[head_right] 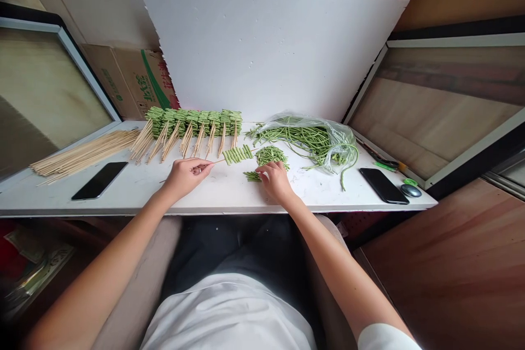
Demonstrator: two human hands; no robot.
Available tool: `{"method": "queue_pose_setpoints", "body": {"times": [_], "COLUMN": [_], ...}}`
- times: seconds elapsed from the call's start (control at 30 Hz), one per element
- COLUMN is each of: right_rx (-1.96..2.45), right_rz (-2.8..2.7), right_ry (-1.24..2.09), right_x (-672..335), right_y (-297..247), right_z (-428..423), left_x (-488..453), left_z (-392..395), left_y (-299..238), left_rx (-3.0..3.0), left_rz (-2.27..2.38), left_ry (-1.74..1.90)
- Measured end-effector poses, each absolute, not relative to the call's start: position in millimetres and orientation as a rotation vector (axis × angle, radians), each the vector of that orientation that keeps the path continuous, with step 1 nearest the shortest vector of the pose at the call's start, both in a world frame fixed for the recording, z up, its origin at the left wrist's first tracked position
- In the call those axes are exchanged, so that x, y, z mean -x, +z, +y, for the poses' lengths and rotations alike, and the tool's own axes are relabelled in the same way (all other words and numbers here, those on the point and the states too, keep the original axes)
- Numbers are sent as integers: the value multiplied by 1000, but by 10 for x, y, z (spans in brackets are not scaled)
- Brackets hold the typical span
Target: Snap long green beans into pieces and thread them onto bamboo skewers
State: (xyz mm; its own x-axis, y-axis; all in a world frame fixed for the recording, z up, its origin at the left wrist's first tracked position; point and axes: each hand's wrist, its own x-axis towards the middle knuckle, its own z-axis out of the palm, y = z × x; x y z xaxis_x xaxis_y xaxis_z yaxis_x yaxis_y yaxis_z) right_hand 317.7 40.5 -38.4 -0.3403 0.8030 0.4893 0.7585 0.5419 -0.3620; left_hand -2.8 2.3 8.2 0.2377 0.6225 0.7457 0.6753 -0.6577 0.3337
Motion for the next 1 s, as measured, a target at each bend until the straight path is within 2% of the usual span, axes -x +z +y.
{"method": "queue_pose_setpoints", "body": {"times": [0.7,0.8,1.0], "right_rx": [1406,1307,1114], "right_rz": [-2186,-2048,-1497], "right_ry": [-79,132,926], "right_x": [-3086,-3127,-3184], "right_y": [-378,-329,-127], "right_z": [417,436,439], "left_x": [63,73,82], "left_z": [73,59,22], "left_y": [39,66,142], "left_rx": [2439,2425,2380], "left_rz": [-1283,-1302,-1291], "left_ry": [-1386,-1389,-1413]}}
